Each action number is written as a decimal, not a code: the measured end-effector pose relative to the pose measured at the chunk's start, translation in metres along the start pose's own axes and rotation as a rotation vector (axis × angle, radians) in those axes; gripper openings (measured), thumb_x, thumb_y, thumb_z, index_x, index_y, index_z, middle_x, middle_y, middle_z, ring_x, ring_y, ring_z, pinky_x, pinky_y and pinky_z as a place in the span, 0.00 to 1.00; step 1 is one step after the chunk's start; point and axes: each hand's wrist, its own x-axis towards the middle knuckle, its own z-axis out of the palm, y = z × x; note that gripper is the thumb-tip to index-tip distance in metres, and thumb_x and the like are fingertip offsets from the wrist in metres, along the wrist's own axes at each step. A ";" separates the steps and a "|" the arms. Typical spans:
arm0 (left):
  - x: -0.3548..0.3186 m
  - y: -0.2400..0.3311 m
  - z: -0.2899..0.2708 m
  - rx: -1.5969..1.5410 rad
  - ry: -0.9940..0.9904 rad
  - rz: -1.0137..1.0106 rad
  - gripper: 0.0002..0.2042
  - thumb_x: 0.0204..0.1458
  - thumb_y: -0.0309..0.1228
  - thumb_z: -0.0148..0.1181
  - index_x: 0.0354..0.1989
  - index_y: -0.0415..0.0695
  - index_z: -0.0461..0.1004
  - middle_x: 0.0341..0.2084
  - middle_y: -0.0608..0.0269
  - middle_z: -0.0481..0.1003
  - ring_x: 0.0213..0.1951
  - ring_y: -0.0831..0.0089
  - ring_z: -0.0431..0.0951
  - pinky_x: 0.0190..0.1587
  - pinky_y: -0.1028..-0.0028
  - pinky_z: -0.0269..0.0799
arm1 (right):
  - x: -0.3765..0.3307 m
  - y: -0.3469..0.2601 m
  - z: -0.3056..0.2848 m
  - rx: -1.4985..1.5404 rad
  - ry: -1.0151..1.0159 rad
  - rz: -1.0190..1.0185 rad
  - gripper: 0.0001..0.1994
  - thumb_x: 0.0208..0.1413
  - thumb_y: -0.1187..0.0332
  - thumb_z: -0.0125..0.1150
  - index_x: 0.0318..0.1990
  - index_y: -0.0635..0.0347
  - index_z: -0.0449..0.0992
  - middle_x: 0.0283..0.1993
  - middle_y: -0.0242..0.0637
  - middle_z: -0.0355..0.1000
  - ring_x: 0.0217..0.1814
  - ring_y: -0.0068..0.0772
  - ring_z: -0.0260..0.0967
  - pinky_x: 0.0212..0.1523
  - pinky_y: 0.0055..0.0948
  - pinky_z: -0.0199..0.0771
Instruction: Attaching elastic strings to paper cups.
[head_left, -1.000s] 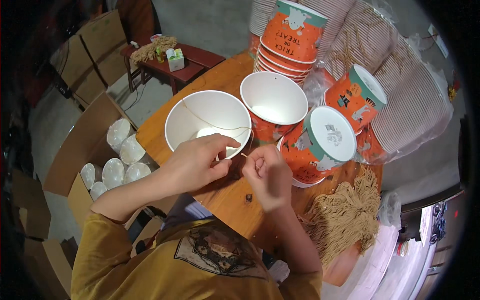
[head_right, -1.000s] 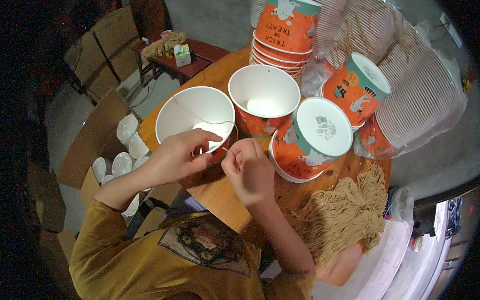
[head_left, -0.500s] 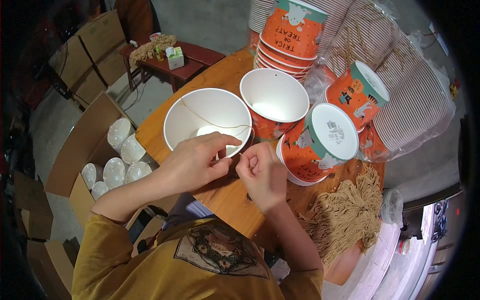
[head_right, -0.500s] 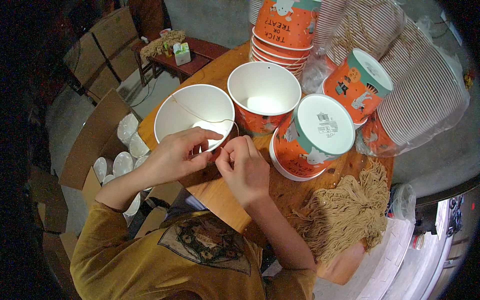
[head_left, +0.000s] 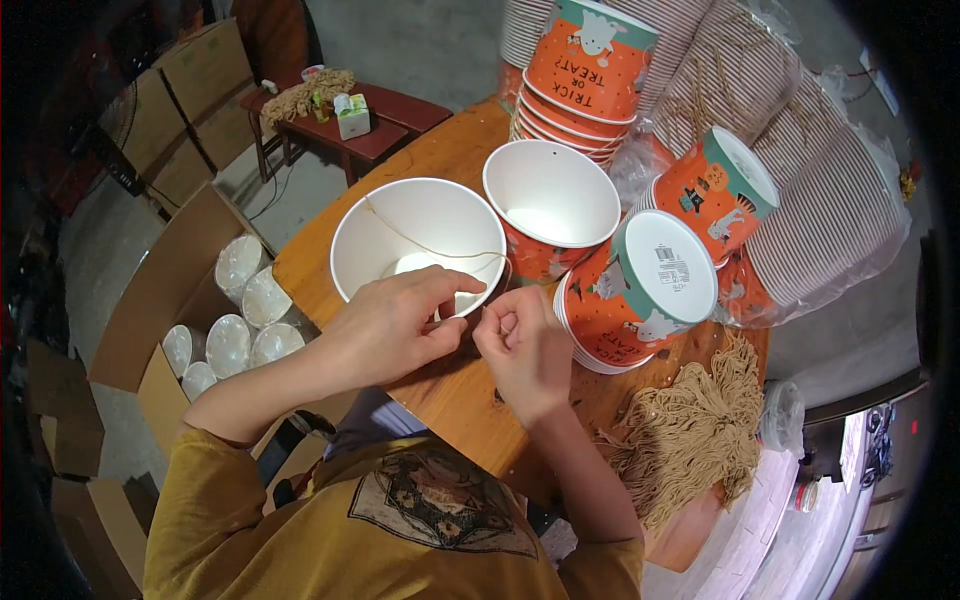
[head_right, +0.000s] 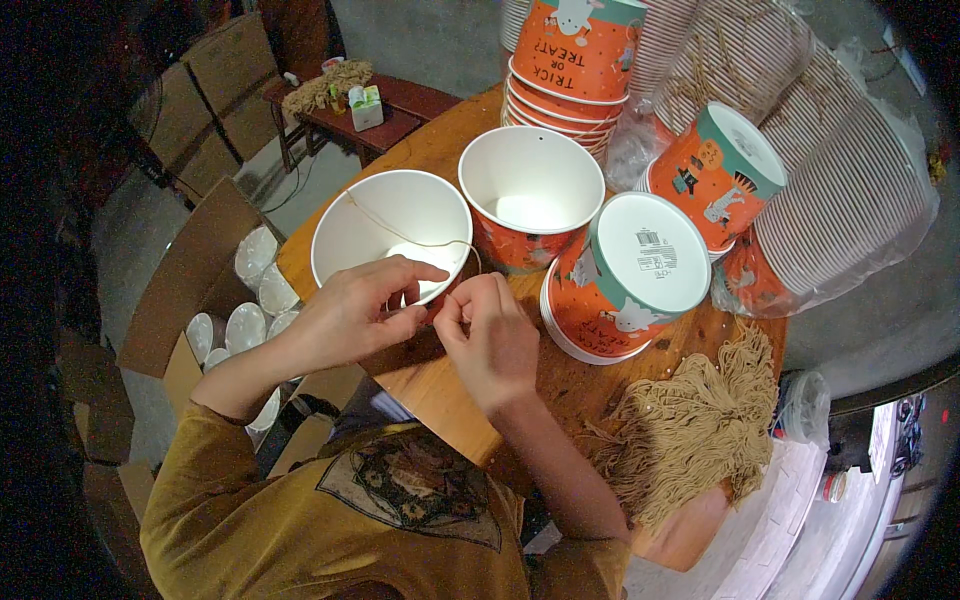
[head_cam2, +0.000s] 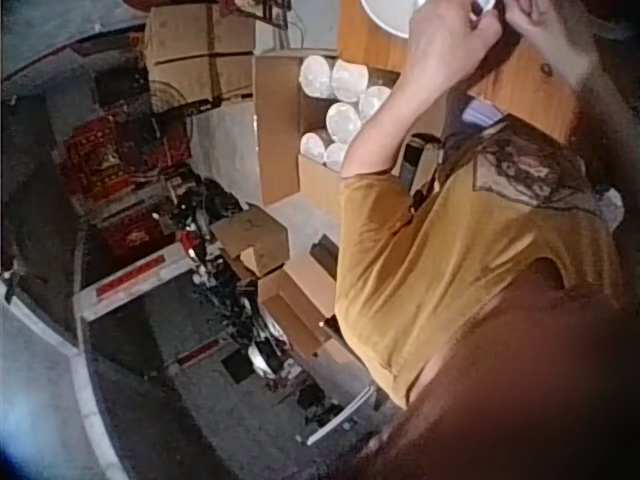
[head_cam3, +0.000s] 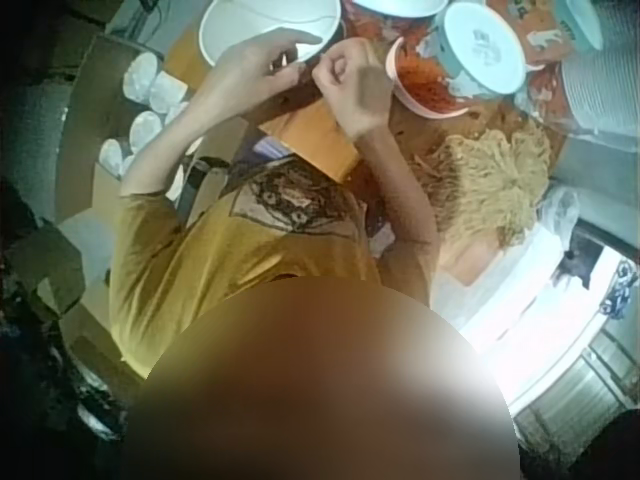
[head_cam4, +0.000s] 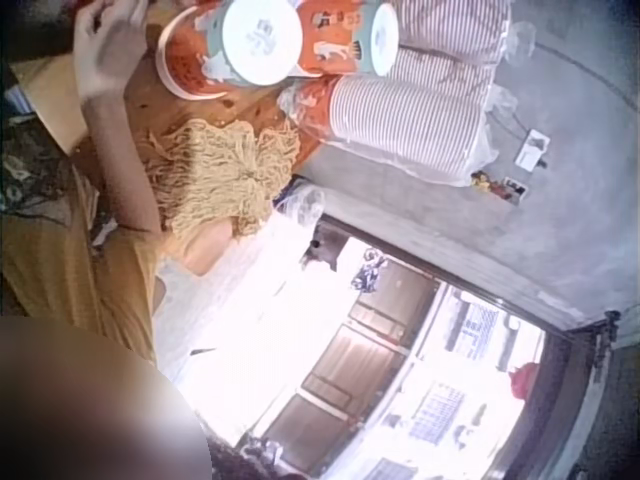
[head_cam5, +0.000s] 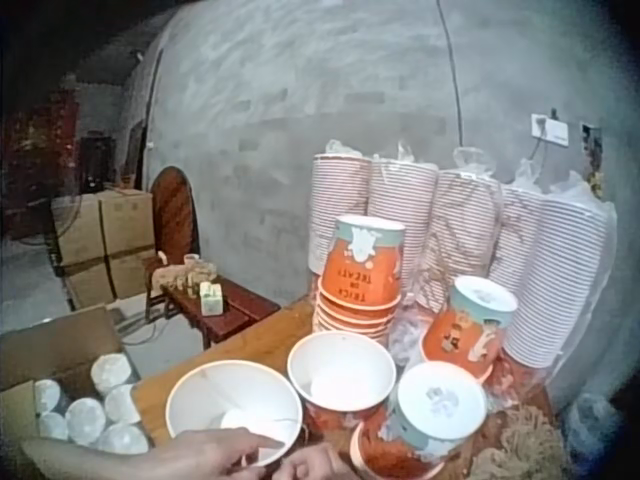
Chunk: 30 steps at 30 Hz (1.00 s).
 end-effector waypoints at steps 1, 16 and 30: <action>0.000 0.000 -0.001 -0.004 -0.006 -0.002 0.16 0.52 0.30 0.57 0.49 0.41 0.72 0.30 0.53 0.76 0.32 0.58 0.77 0.34 0.63 0.73 | 0.000 0.000 0.001 0.019 0.000 0.002 0.08 0.49 0.71 0.62 0.32 0.57 0.67 0.30 0.36 0.67 0.28 0.41 0.70 0.29 0.40 0.70; 0.034 -0.017 -0.009 -0.057 -0.279 -0.093 0.08 0.59 0.33 0.52 0.39 0.41 0.71 0.29 0.53 0.77 0.32 0.58 0.78 0.35 0.64 0.71 | 0.003 0.000 0.000 0.049 -0.029 -0.026 0.06 0.53 0.72 0.60 0.34 0.58 0.67 0.27 0.36 0.67 0.25 0.34 0.68 0.27 0.34 0.69; 0.040 -0.007 -0.009 -0.848 -0.232 -0.245 0.07 0.59 0.31 0.51 0.37 0.40 0.66 0.31 0.65 0.73 0.31 0.82 0.71 0.35 0.81 0.70 | 0.014 0.008 -0.018 0.679 -0.220 0.105 0.06 0.59 0.79 0.55 0.40 0.61 0.64 0.26 0.26 0.67 0.25 0.09 0.60 0.25 0.13 0.57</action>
